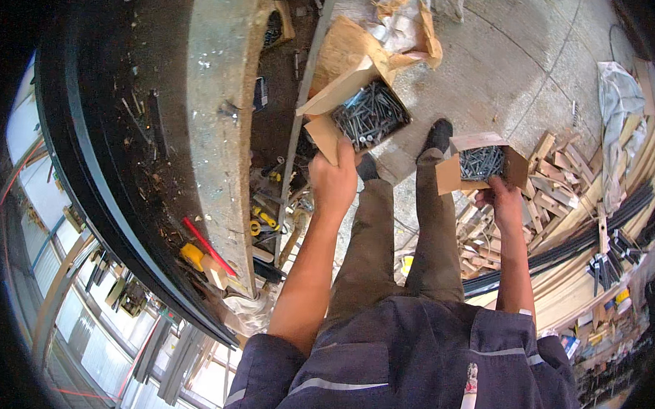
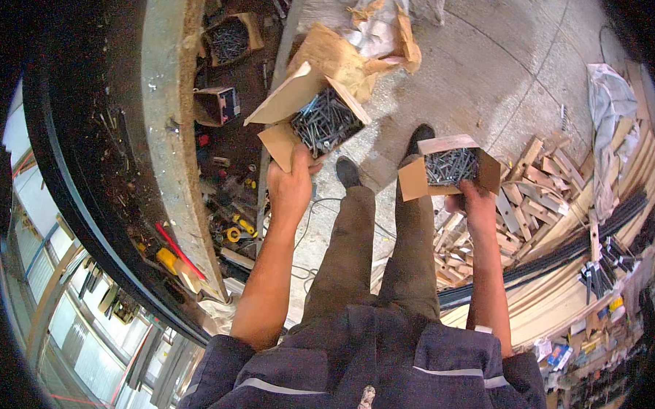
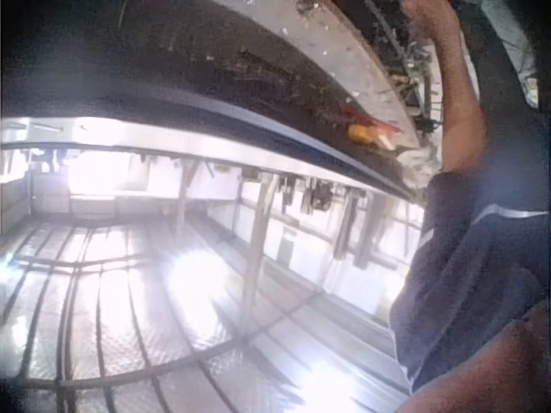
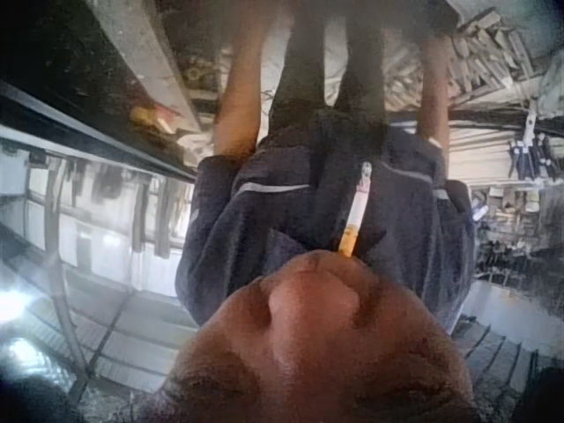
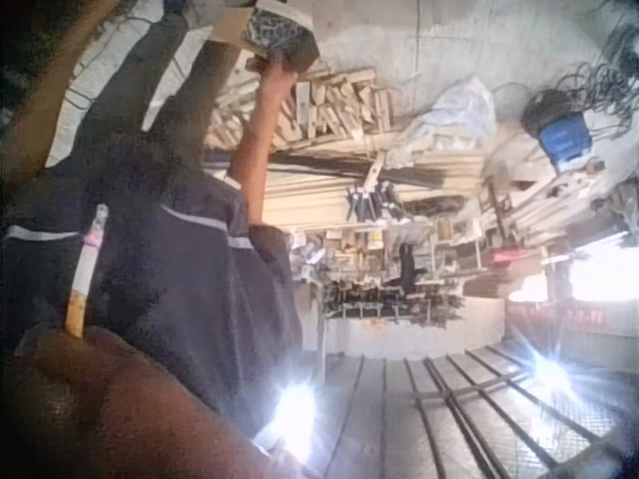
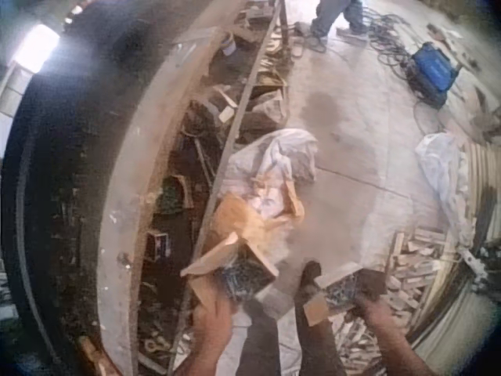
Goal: The person retrieves a box of screws from a cluttered workbench, walks to a large white and wood-grain panel, and uses a cordless drill to drive screws into the panel's edge. The person repeatedly picks screws from the box and fastens them along the panel's perimeter.
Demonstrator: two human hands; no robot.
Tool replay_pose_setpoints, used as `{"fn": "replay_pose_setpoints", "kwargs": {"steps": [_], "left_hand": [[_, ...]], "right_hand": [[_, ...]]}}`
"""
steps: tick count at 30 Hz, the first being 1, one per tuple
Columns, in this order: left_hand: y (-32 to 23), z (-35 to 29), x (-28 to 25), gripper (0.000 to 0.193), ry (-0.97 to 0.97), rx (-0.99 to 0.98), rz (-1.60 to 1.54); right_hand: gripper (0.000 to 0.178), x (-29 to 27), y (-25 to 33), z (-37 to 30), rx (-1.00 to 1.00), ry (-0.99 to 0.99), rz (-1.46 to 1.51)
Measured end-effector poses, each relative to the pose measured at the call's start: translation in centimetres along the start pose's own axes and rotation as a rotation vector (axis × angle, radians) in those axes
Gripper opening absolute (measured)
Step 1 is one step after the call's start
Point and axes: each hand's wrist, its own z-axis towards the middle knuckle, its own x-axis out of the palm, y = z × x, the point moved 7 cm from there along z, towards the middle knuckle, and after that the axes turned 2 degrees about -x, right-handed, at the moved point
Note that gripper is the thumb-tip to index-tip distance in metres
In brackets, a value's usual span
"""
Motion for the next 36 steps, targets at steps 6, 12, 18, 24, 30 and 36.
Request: {"fn": "replay_pose_setpoints", "kwargs": {"steps": [6,12,18,24,30,36], "left_hand": [[0.2,-2.2,1.3,0.049,0.134,-0.026,0.107],[0.9,-1.9,1.0,0.050,0.119,-0.050,0.210],[-0.8,-2.0,0.3,0.048,0.090,0.066,0.361],[-0.7,-1.7,0.1,0.047,0.119,0.013,0.381],[3.8,-0.9,-0.9,0.049,0.090,-0.104,0.351],[5.2,-1.6,-1.7,0.039,0.081,-0.288,0.000]], "right_hand": [[0.022,0.0,-0.1,0.5,0.044,0.038,-0.042],[0.022,0.5,0.5,0.3,0.011,0.052,-0.020],[0.023,1.4,0.5,0.9,0.052,0.076,-0.013],[0.021,2.0,-0.2,1.6,0.061,0.091,0.000],[0.022,2.3,-0.2,1.8,0.089,0.065,-0.036],[0.024,2.7,-1.1,2.1,0.123,0.070,-0.049]]}}
